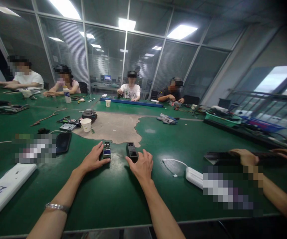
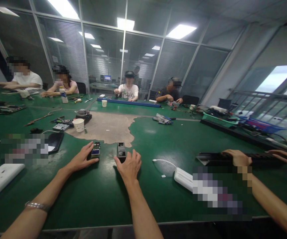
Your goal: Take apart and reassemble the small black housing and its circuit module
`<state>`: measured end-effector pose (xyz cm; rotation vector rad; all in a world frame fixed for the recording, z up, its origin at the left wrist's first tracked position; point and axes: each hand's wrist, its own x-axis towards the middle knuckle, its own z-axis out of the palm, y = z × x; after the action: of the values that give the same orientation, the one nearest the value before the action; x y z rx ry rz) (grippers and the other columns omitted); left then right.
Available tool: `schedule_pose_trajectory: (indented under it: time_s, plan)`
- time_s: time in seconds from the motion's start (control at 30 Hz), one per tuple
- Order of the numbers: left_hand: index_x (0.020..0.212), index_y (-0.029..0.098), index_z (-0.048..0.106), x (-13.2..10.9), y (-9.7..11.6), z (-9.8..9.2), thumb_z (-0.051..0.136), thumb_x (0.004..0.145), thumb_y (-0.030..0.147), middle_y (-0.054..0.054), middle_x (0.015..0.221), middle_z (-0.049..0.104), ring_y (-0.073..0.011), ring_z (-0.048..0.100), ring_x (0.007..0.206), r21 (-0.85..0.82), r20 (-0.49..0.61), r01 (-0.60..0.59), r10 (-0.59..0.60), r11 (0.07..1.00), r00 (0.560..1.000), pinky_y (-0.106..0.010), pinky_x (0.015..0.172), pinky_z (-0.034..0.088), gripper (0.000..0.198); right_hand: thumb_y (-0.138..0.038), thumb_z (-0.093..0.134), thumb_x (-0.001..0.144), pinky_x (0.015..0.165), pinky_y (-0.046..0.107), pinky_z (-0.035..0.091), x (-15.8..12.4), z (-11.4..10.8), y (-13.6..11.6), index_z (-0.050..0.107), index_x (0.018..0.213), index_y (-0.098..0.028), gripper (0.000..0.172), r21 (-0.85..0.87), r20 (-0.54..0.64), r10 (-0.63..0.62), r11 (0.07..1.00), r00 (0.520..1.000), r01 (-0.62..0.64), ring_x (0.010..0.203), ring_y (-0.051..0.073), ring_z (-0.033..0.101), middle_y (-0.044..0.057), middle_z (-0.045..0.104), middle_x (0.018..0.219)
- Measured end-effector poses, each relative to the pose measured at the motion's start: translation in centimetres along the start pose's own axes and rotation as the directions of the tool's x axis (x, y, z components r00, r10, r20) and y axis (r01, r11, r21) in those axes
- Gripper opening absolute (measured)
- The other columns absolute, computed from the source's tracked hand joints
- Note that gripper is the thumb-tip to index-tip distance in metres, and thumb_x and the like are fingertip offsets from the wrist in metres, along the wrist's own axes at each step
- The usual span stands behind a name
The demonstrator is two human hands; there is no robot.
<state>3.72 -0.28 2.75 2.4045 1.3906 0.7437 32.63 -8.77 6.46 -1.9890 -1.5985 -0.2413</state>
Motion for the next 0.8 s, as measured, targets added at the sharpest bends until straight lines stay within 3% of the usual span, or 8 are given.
schedule_pose_trajectory:
  time_s: [0.13, 0.33, 0.53, 0.7, 0.8]
  plan:
    - [0.163, 0.015, 0.037, 0.0, -0.1, 0.1, 0.057, 0.094, 0.073, -0.02, 0.173, 0.028, -0.0403, 0.031, 0.159, -0.005, -0.008, -0.002, 0.002, 1.0, 1.0, -0.057, 0.129, 0.029, 0.092, -0.066, 0.073, 0.087, 0.105, 0.051, 0.044, 0.2, 0.0, 0.2, 0.075, 0.12, -0.01, 0.066, -0.002, -0.001, 0.007, 1.0, 1.0, -0.007, 0.135, 0.04, 0.047, 0.024, 0.059, 0.146]
    - [0.163, 0.015, 0.038, 0.0, 0.3, -0.3, 0.053, 0.098, 0.072, -0.02, 0.174, 0.028, -0.0395, 0.03, 0.159, -0.013, 0.002, 0.007, -0.007, 1.0, 1.0, -0.058, 0.129, 0.028, 0.087, -0.057, 0.067, 0.094, 0.107, 0.05, 0.043, 0.1, 0.2, 0.0, 0.08, 0.106, -0.013, 0.047, 0.004, 0.013, -0.015, 1.0, 1.0, 0.015, 0.134, 0.038, 0.048, 0.022, 0.06, 0.146]
    - [0.162, 0.014, 0.04, -0.1, 0.5, -0.3, 0.056, 0.098, 0.07, -0.022, 0.173, 0.029, -0.0402, 0.03, 0.159, -0.026, -0.004, 0.016, -0.016, 1.0, 1.0, -0.057, 0.129, 0.027, 0.087, -0.053, 0.071, 0.092, 0.106, 0.049, 0.044, 0.3, 0.1, 0.0, 0.081, 0.099, -0.013, 0.042, 0.085, -0.018, -0.01, 0.996, 1.0, 0.011, 0.132, 0.039, 0.05, 0.023, 0.064, 0.14]
    - [0.163, 0.017, 0.039, -0.1, 0.2, -0.2, 0.061, 0.095, 0.07, -0.02, 0.173, 0.03, -0.0395, 0.031, 0.159, -0.046, -0.023, -0.001, -0.001, 0.999, 1.0, -0.057, 0.129, 0.028, 0.088, -0.055, 0.068, 0.093, 0.111, 0.044, 0.04, 1.4, -0.6, -2.8, 0.082, 0.099, -0.014, 0.043, 0.246, -0.062, -0.041, 0.968, 0.997, 0.056, 0.13, 0.034, 0.053, 0.02, 0.068, 0.134]
    - [0.162, 0.016, 0.04, -0.1, 0.2, -0.1, 0.06, 0.096, 0.07, -0.02, 0.173, 0.031, -0.039, 0.031, 0.159, -0.045, -0.025, 0.001, -0.003, 0.999, 1.0, -0.056, 0.129, 0.028, 0.088, -0.057, 0.067, 0.094, 0.111, 0.04, 0.04, 2.3, -0.7, -5.7, 0.083, 0.099, -0.015, 0.045, 0.304, -0.011, -0.062, 0.951, 0.998, 0.063, 0.126, 0.031, 0.058, 0.019, 0.072, 0.128]
